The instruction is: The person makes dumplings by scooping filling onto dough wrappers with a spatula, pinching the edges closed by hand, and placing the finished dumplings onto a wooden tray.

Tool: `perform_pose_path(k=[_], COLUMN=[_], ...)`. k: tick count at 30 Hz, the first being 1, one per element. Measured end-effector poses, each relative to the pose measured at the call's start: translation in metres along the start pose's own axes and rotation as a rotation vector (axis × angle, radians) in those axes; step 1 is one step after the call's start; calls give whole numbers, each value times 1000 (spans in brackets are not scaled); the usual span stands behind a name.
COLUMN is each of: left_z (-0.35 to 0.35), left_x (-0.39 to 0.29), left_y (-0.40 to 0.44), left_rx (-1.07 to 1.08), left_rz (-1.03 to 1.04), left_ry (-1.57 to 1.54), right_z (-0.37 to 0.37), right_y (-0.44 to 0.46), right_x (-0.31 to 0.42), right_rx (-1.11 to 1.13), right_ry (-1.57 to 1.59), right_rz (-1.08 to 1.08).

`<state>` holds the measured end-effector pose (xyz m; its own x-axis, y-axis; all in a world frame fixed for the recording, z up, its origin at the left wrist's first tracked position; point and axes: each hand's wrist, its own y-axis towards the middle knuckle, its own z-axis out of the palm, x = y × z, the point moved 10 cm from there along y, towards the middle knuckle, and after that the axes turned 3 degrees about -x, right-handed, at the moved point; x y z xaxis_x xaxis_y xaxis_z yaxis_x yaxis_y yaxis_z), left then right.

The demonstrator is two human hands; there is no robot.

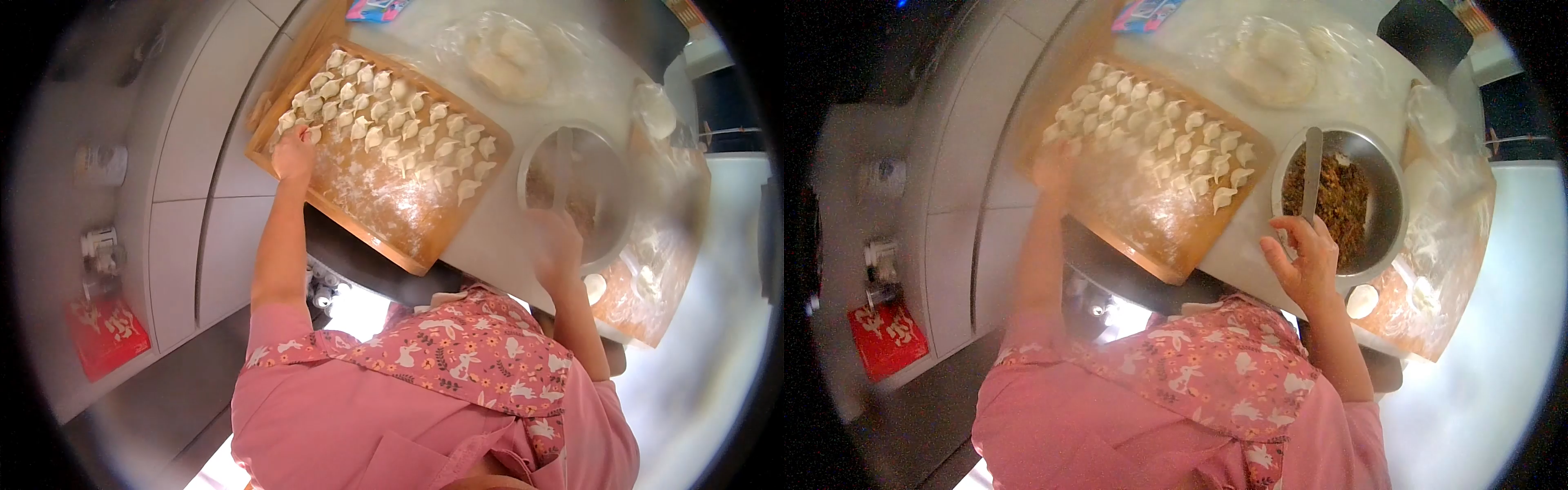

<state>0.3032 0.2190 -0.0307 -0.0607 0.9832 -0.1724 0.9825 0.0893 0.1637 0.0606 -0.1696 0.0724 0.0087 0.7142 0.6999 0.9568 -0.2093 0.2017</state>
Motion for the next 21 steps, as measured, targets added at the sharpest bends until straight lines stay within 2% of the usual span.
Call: perform_pose_path(k=[4,6,7,8,10,11,13,14,16,17,18,19,21], left_z=[16,54,39,23,62,54,4,-14,-43,-53,-53,-55,-63], left_x=[13,36,27,20,55,49,16,-6,-30,-45,-54,-71,-99], left_y=[2,13,12,5,17,19,-4,-15,-37,-45,-51,-58,-76], left_rx=[5,-19,3,40,-8,23,19,20,-15,-55,-56,-79,-102], left_rz=[-28,129,43,-35,190,196,89,107,8,40,45,134,229], left_ry=[-215,154,61,-30,114,177,59,48,-32,-71,-76,-178,-277], right_z=[-3,-10,-13,-24,-54,-72,-98,-113,-131,-135,-133,-128,-125], right_y=[-5,-8,-11,-18,-32,-48,-83,-103,-143,-162,-181,-193,-204], right_x=[-6,-12,-23,-29,-36,-51,-93,-115,-159,-176,-203,-222,-229], right_rx=[-13,-49,-8,-85,-204,-271,-414,-483,-483,-490,-426,-360,-359], right_ry=[-53,-59,-106,-17,-125,-189,-264,-285,-370,-375,-393,-406,-512], right_rz=[2,35,113,151,154,211,280,303,473,479,581,681,656])
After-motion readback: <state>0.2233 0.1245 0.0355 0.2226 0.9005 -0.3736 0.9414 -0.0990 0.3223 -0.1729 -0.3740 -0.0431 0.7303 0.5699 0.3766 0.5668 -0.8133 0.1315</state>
